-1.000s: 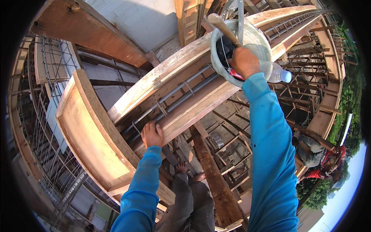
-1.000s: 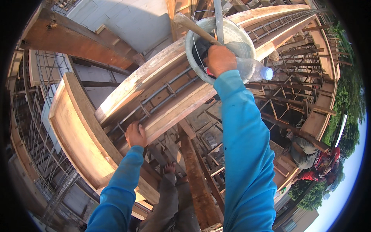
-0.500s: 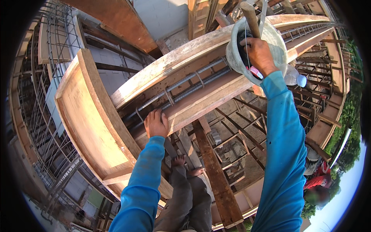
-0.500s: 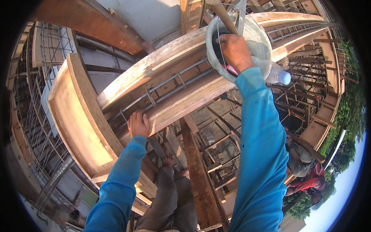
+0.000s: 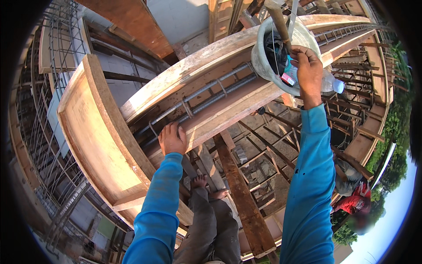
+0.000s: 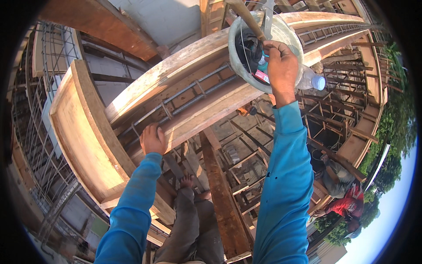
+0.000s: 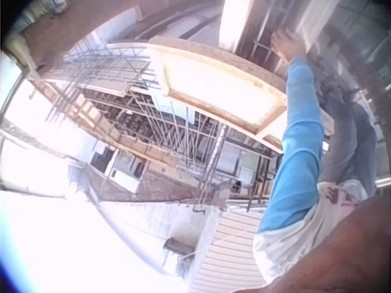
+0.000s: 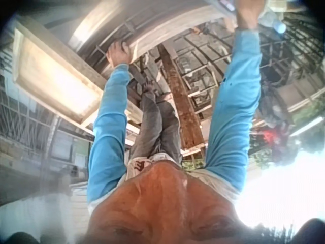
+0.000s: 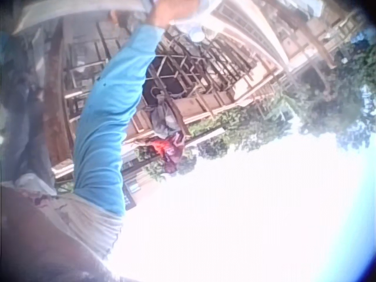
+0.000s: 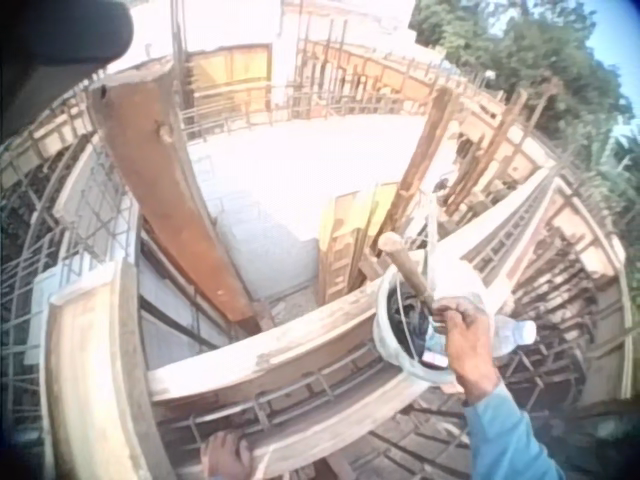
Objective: The person nails wooden boards into place with a hammer to create a formwork structure and later repositions a large wooden panel.
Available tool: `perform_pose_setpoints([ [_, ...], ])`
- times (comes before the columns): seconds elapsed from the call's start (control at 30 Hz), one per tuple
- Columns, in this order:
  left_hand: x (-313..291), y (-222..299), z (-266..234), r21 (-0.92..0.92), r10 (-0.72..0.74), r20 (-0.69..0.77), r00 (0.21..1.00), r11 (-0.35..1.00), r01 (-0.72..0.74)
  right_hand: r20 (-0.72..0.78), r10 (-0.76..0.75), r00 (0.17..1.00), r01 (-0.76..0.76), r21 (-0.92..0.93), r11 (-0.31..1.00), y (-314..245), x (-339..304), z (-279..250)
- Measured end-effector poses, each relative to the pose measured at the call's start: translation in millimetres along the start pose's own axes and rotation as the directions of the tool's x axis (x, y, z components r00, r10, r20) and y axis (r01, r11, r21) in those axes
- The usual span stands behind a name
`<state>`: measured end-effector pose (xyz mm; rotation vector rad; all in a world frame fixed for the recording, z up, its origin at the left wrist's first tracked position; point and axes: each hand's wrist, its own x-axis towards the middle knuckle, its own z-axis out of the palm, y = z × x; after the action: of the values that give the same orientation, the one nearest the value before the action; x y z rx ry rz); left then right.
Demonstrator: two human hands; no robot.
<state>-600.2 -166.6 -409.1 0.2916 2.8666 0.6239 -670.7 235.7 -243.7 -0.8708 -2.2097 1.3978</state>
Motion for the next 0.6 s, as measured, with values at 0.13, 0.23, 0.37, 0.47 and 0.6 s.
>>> perform_pose_setpoints([
  [0.13, -2, -3, 1, 0.037, -0.010, -0.002, 1.000, 0.999, 0.010, 0.203, -0.186, 0.961, 0.252, -0.371, 0.894, 6, 5, 31],
  [0.23, -1, -2, 2, 0.018, -0.012, 0.012, 1.000, 1.000, 0.012, 0.353, -0.175, 0.919, 0.387, -0.726, 0.569, 22, 27, 37],
  [0.37, -1, -4, 3, 0.018, -0.020, 0.023, 1.000, 1.000, 0.020, 0.521, -0.049, 0.852, 0.495, -0.773, 0.398, 14, 45, 44],
  [0.47, 0, -3, 1, 0.017, -0.031, 0.021, 0.999, 0.999, 0.030, 0.659, -0.053, 0.751, 0.618, -0.672, 0.408, 38, 53, 38],
  [0.6, 0, -2, 1, 0.017, -0.026, 0.027, 0.999, 1.000, 0.025, 0.670, 0.132, 0.731, 0.593, -0.718, 0.364, 42, 61, 45],
])
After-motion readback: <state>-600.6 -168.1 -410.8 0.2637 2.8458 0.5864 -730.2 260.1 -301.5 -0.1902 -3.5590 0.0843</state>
